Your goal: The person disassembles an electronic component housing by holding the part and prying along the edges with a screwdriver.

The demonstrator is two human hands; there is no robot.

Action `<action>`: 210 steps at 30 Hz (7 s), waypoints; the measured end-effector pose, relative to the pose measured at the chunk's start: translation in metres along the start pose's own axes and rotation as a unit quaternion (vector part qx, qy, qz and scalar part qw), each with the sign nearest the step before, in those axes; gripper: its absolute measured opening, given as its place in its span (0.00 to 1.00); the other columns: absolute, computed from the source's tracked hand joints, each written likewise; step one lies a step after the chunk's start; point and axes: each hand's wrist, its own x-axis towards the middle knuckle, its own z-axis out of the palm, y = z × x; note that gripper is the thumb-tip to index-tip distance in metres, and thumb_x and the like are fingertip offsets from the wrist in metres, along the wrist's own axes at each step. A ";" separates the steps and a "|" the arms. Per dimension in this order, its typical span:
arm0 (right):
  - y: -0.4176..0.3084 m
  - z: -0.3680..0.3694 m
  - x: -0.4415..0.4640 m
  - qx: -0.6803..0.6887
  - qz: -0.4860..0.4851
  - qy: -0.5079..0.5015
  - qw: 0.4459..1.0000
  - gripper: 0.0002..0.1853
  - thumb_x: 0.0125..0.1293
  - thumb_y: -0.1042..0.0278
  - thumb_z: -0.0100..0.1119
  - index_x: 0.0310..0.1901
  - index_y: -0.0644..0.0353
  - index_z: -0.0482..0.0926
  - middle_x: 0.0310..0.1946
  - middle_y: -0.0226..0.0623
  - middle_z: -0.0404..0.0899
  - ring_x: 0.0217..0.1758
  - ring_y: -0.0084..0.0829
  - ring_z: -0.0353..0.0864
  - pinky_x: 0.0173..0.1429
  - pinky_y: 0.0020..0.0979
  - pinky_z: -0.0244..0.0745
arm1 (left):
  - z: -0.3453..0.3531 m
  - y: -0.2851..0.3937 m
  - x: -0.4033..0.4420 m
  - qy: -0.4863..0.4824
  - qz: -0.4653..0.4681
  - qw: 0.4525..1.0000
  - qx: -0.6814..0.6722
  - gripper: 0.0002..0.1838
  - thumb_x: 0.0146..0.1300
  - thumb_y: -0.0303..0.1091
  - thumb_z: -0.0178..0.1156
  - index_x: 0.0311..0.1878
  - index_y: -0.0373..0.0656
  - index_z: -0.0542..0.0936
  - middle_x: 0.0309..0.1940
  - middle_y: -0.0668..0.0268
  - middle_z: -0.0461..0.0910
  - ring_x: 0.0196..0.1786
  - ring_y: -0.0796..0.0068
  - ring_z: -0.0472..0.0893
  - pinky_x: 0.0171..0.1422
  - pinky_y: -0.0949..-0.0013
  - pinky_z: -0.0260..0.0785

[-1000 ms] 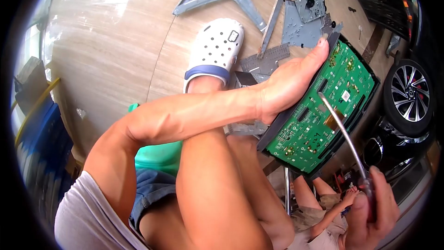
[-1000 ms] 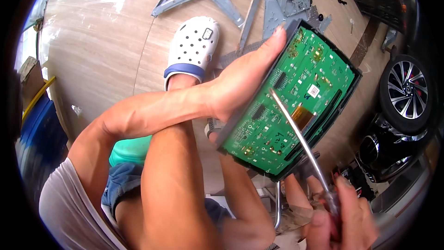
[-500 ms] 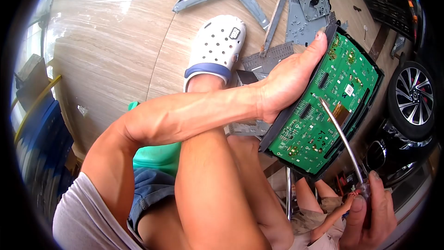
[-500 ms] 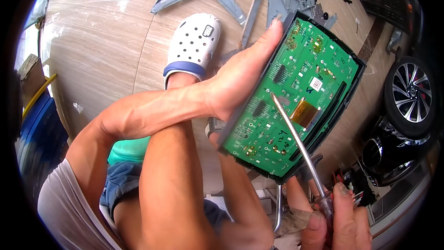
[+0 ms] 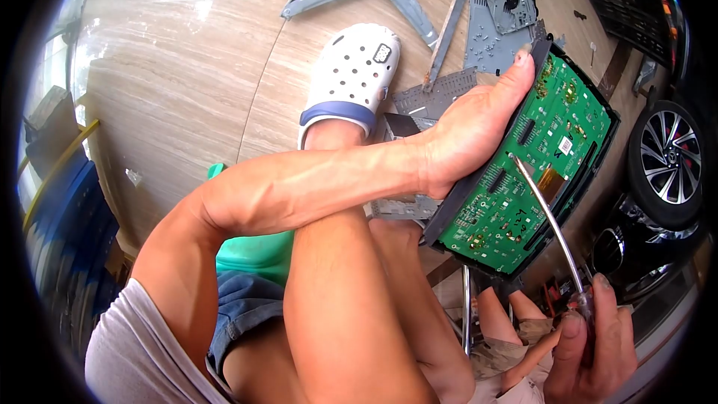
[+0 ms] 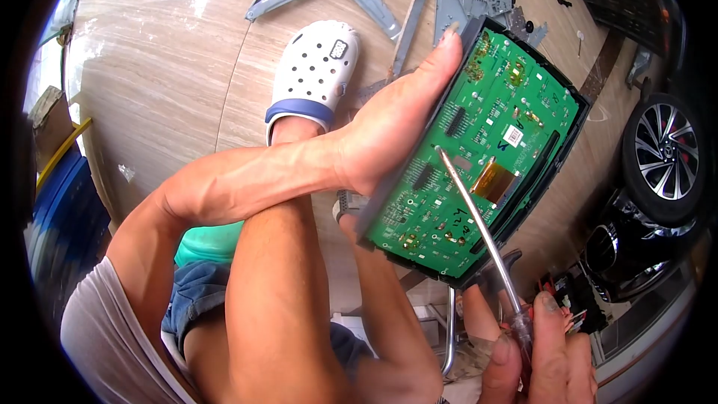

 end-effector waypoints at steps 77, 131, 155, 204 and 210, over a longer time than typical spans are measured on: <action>-0.027 -0.029 0.047 0.110 0.030 -0.150 0.982 0.16 0.75 0.72 0.62 0.60 0.70 0.81 0.38 0.35 0.84 0.30 0.19 0.76 0.34 0.21 0.70 | -0.011 0.003 -0.015 0.010 0.027 0.973 0.229 0.43 0.79 0.68 0.38 0.46 0.32 0.85 0.37 0.60 0.85 0.43 0.76 0.79 0.53 0.67 0.73; 0.094 0.082 -0.050 0.360 0.219 0.470 0.775 0.22 0.76 0.71 0.56 0.69 0.68 0.72 0.59 0.48 0.78 0.33 0.17 0.71 0.35 0.19 0.67 | -0.015 -0.018 0.011 -0.084 -0.045 0.992 -0.088 0.40 0.76 0.69 0.41 0.71 0.44 0.72 0.64 0.61 0.80 0.63 0.70 0.81 0.68 0.62 0.76; 0.083 0.071 -0.014 0.436 -0.127 0.445 0.772 0.20 0.85 0.52 0.33 0.64 0.58 0.63 0.39 0.49 0.82 0.30 0.44 0.86 0.34 0.44 0.90 | -0.012 -0.024 0.015 -0.051 -0.037 0.997 -0.034 0.43 0.75 0.73 0.39 0.73 0.44 0.71 0.66 0.58 0.78 0.65 0.66 0.80 0.70 0.59 0.75; 0.047 0.151 0.053 0.482 0.266 0.222 0.805 0.28 0.65 0.71 0.75 0.64 0.72 0.76 0.40 0.34 0.83 0.26 0.09 0.66 0.27 0.15 0.61 | -0.016 -0.028 0.016 -0.066 -0.015 0.997 0.025 0.43 0.76 0.72 0.37 0.74 0.42 0.70 0.66 0.57 0.78 0.63 0.67 0.81 0.69 0.60 0.76; 0.051 0.155 0.052 0.484 0.252 0.216 0.810 0.30 0.66 0.66 0.74 0.66 0.69 0.75 0.42 0.39 0.86 0.23 0.12 0.72 0.25 0.17 0.64 | -0.012 -0.026 0.013 -0.058 0.004 0.998 0.030 0.42 0.76 0.71 0.38 0.74 0.42 0.70 0.66 0.58 0.78 0.64 0.68 0.81 0.69 0.61 0.75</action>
